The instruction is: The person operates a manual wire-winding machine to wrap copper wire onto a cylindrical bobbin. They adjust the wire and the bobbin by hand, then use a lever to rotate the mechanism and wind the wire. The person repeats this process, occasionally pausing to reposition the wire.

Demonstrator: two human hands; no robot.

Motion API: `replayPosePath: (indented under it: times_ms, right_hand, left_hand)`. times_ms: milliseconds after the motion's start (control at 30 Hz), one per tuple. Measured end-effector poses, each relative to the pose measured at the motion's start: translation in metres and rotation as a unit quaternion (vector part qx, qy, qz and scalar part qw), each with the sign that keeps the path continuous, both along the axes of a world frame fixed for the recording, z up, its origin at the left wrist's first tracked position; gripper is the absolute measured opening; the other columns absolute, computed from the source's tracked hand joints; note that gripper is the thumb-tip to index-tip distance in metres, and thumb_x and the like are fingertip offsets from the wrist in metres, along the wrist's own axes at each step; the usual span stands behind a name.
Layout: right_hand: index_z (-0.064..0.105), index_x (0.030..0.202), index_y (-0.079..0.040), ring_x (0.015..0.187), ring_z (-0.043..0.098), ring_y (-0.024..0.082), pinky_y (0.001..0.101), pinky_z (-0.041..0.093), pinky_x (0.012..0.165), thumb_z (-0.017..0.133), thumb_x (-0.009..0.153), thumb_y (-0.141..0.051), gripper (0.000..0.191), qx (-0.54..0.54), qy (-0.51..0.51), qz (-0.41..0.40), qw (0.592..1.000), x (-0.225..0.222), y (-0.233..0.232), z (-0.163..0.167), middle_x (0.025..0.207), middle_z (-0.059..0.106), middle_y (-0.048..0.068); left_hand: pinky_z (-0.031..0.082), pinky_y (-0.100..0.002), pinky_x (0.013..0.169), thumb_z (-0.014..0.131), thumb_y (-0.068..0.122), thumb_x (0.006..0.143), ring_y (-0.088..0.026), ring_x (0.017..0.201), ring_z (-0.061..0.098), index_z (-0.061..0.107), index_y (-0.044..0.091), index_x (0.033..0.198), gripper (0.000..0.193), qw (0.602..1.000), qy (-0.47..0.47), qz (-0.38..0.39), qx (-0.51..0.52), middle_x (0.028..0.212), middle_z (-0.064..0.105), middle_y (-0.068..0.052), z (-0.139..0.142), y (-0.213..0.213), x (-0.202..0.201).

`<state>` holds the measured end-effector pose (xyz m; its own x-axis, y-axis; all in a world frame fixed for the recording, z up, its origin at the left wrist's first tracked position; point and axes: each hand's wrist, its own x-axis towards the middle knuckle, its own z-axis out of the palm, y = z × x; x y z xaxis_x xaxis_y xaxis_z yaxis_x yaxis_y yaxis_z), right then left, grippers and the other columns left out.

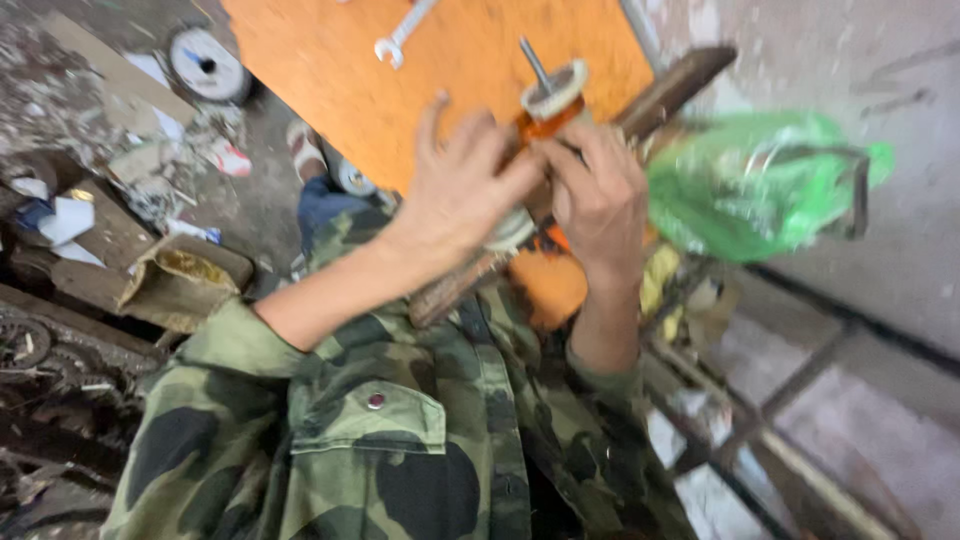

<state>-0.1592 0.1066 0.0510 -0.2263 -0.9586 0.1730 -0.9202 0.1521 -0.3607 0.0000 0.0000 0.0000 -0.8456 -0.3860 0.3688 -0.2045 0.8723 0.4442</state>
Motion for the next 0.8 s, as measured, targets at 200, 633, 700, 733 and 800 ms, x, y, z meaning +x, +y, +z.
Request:
replayPosePath:
  times_ms: [200, 633, 700, 733, 800]
  right_hand:
    - [0.075, 0.112, -0.006, 0.103, 0.066, 0.034, 0.0448, 0.052, 0.091, 0.071, 0.085, 0.002, 0.028, -0.034, 0.041, 0.021, 0.998, 0.006, -0.004, 0.007, 0.110, 0.068, 0.013]
    - [0.074, 0.109, -0.004, 0.095, 0.068, 0.032, 0.0421, 0.054, 0.085, 0.072, 0.085, 0.002, 0.025, -0.072, 0.060, 0.012, 0.996, 0.017, 0.002, 0.000, 0.102, 0.070, 0.014]
    - [0.073, 0.108, -0.002, 0.095, 0.068, 0.032, 0.0419, 0.054, 0.085, 0.073, 0.087, 0.001, 0.022, -0.083, 0.056, 0.010, 0.995, 0.017, 0.002, -0.001, 0.101, 0.070, 0.014]
    - [0.072, 0.107, -0.002, 0.094, 0.068, 0.032, 0.0417, 0.054, 0.085, 0.074, 0.087, 0.000, 0.020, -0.090, 0.052, 0.010, 0.995, 0.018, 0.001, -0.002, 0.100, 0.070, 0.014]
    - [0.072, 0.105, -0.001, 0.094, 0.068, 0.032, 0.0416, 0.055, 0.085, 0.075, 0.086, -0.001, 0.019, -0.093, 0.052, 0.009, 0.994, 0.018, 0.003, -0.002, 0.099, 0.070, 0.014]
  left_hand:
    - [0.044, -0.054, 0.091, 0.064, 0.022, 0.088, -0.022, 0.094, 0.055, 0.070, 0.013, 0.094, 0.012, 0.995, 0.054, 0.024, -0.085, 0.091, 0.056, -0.003, -0.006, 0.016, -0.014]
    - [0.044, -0.047, 0.090, 0.064, 0.022, 0.087, -0.022, 0.094, 0.056, 0.070, 0.013, 0.083, 0.011, 0.987, 0.137, 0.044, -0.072, 0.084, 0.057, -0.003, -0.011, 0.004, -0.010]
    - [0.043, -0.046, 0.089, 0.064, 0.021, 0.087, -0.023, 0.095, 0.056, 0.071, 0.013, 0.083, 0.011, 0.989, 0.126, 0.043, -0.064, 0.086, 0.059, -0.003, -0.008, 0.002, -0.009]
    - [0.043, -0.045, 0.089, 0.064, 0.020, 0.086, -0.022, 0.095, 0.056, 0.071, 0.013, 0.083, 0.011, 0.991, 0.115, 0.041, -0.061, 0.087, 0.060, -0.003, -0.006, 0.000, -0.009]
    - [0.043, -0.044, 0.088, 0.063, 0.019, 0.086, -0.022, 0.096, 0.056, 0.072, 0.012, 0.084, 0.012, 0.994, 0.090, 0.035, -0.052, 0.088, 0.061, -0.003, -0.002, -0.003, -0.011]
